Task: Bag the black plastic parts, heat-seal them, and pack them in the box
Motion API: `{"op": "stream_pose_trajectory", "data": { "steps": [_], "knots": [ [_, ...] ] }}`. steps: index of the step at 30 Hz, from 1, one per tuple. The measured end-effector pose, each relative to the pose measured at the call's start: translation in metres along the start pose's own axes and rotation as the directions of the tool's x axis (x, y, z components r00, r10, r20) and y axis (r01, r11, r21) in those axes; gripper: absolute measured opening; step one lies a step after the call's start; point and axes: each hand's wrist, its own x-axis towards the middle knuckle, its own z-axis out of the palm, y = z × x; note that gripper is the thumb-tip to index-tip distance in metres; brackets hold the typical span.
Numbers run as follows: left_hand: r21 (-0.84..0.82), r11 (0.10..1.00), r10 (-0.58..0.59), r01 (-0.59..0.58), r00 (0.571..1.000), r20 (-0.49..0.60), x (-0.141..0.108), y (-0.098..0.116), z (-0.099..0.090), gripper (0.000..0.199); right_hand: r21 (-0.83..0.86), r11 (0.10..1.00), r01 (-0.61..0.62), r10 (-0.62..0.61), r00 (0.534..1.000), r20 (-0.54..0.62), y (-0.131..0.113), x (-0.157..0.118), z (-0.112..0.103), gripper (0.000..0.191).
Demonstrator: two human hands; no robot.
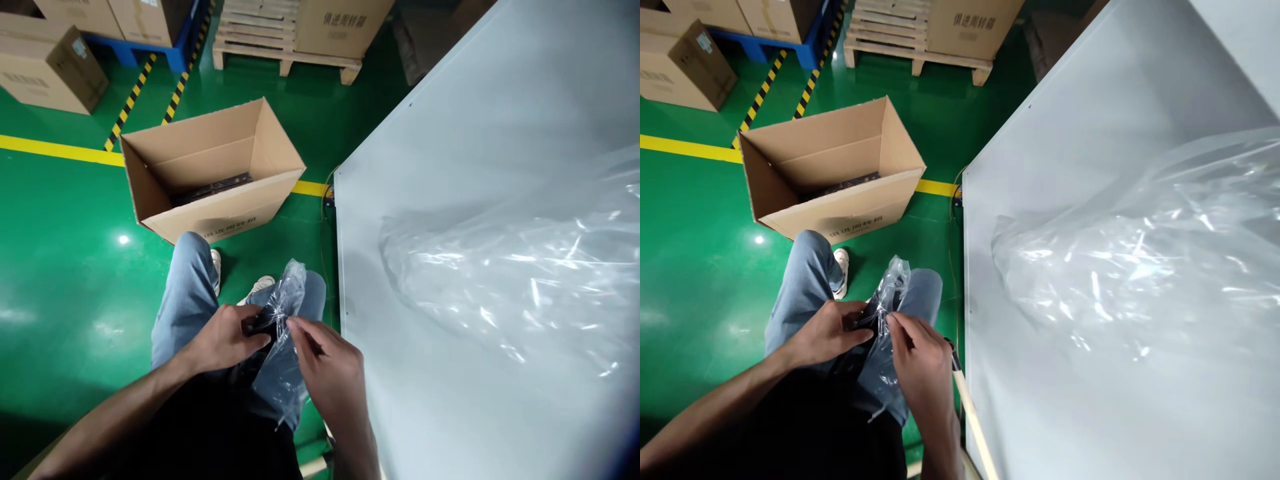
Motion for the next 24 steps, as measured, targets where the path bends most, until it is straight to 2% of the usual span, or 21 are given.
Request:
{"op": "stream_pose_trajectory", "data": {
  "steps": [3,5,8,11,13,16,19,21,24],
  "knots": [
    [0.001,0.994,0.107,-0.107,0.993,-0.048,-0.002,-0.001,0.0,0.059,0.035,0.999,0.013,-0.014,0.999,0.034,-0.011,-0.002,0.003,0.016],
    [0.03,0.974,0.228,-0.226,0.972,-0.053,-0.003,-0.002,0.001,0.074,0.065,0.998,0.011,-0.016,0.997,0.074,-0.017,-0.004,0.002,0.016],
    [0.116,0.93,0.361,-0.348,0.925,-0.121,-0.003,-0.004,0.007,0.067,0.067,0.998,-0.004,-0.003,0.995,0.099,-0.021,-0.005,-0.001,0.015],
    [0.141,0.908,0.418,-0.395,0.88,-0.224,-0.002,-0.007,0.013,0.048,0.053,0.998,-0.026,0.022,0.997,0.079,-0.02,-0.006,-0.003,0.015],
    [0.097,0.907,0.421,-0.41,0.871,-0.254,-0.002,-0.008,0.015,0.038,0.048,0.998,-0.041,0.037,0.996,0.08,-0.016,-0.007,-0.005,0.016],
    [-0.071,0.943,0.301,-0.325,0.925,-0.231,-0.003,-0.008,0.012,0.028,0.056,0.994,-0.09,0.084,0.991,0.105,-0.008,-0.009,-0.01,0.018],
    [-0.31,0.943,0.066,-0.124,0.979,-0.192,-0.001,-0.008,0.007,0.03,0.09,0.985,-0.144,0.131,0.982,0.134,0.0,-0.012,-0.015,0.023],
    [-0.491,0.871,-0.096,0.007,0.983,-0.158,0.001,-0.009,0.003,0.036,0.114,0.976,-0.183,0.164,0.975,0.153,0.002,-0.015,-0.017,0.026],
    [-0.696,0.708,-0.278,0.123,0.954,-0.114,0.006,-0.008,0.001,0.041,0.141,0.953,-0.268,0.239,0.952,0.193,0.0,-0.017,-0.02,0.03]
  ]
}}
